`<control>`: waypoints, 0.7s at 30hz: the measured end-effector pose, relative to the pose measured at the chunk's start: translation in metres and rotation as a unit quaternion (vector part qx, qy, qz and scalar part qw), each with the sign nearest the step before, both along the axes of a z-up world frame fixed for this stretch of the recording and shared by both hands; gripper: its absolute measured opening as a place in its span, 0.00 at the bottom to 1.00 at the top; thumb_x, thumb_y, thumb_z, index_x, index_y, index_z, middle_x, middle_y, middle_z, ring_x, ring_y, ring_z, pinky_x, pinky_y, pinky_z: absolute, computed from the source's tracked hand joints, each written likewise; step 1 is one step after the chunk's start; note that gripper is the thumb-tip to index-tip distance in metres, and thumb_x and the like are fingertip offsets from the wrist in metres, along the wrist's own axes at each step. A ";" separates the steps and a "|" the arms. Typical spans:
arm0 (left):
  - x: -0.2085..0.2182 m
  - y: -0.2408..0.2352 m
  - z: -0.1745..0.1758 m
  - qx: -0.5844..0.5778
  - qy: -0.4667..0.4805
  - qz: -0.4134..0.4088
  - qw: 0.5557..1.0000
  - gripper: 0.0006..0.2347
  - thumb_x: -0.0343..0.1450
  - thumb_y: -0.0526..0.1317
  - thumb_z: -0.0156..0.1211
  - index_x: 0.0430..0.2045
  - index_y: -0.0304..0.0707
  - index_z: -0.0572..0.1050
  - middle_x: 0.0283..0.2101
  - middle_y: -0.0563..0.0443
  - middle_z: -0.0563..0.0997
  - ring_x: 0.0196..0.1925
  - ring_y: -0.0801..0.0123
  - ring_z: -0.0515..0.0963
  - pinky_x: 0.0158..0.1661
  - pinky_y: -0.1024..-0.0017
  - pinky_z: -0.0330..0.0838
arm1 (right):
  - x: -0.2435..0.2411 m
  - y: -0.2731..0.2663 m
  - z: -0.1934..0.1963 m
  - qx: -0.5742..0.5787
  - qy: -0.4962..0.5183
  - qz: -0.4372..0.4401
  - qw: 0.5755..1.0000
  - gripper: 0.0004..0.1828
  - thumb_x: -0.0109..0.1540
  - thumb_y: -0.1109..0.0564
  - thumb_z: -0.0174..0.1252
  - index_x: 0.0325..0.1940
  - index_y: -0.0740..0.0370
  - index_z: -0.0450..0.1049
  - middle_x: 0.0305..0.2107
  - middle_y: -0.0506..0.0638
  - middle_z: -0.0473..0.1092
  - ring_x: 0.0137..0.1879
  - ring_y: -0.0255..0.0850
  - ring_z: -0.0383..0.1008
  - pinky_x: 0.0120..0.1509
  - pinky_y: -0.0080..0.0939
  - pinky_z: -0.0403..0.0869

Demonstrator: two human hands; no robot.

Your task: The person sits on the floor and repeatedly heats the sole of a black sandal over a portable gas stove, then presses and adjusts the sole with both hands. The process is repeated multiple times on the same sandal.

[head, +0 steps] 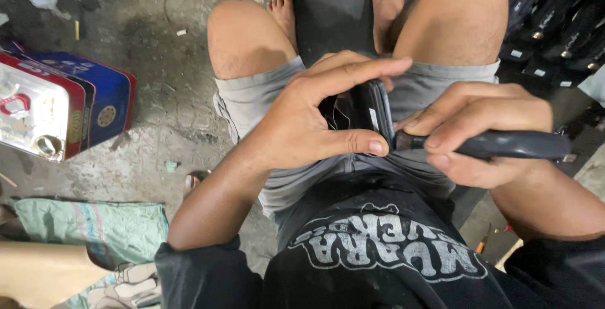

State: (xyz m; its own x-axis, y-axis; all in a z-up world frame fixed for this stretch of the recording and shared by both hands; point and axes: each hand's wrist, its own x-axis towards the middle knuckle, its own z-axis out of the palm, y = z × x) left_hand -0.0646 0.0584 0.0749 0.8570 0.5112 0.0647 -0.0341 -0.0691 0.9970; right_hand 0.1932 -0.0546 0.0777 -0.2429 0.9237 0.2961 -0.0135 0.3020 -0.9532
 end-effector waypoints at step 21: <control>-0.002 -0.067 -0.072 0.010 0.011 -0.028 0.999 0.21 0.71 0.46 0.71 0.60 0.53 0.76 0.48 0.57 0.79 0.57 0.66 0.74 0.59 0.69 0.73 | -0.014 -0.069 -0.063 -0.159 0.029 -0.037 0.986 0.06 0.54 0.62 0.68 0.34 0.62 0.79 0.36 0.58 0.78 0.39 0.41 0.82 0.44 0.36 0.80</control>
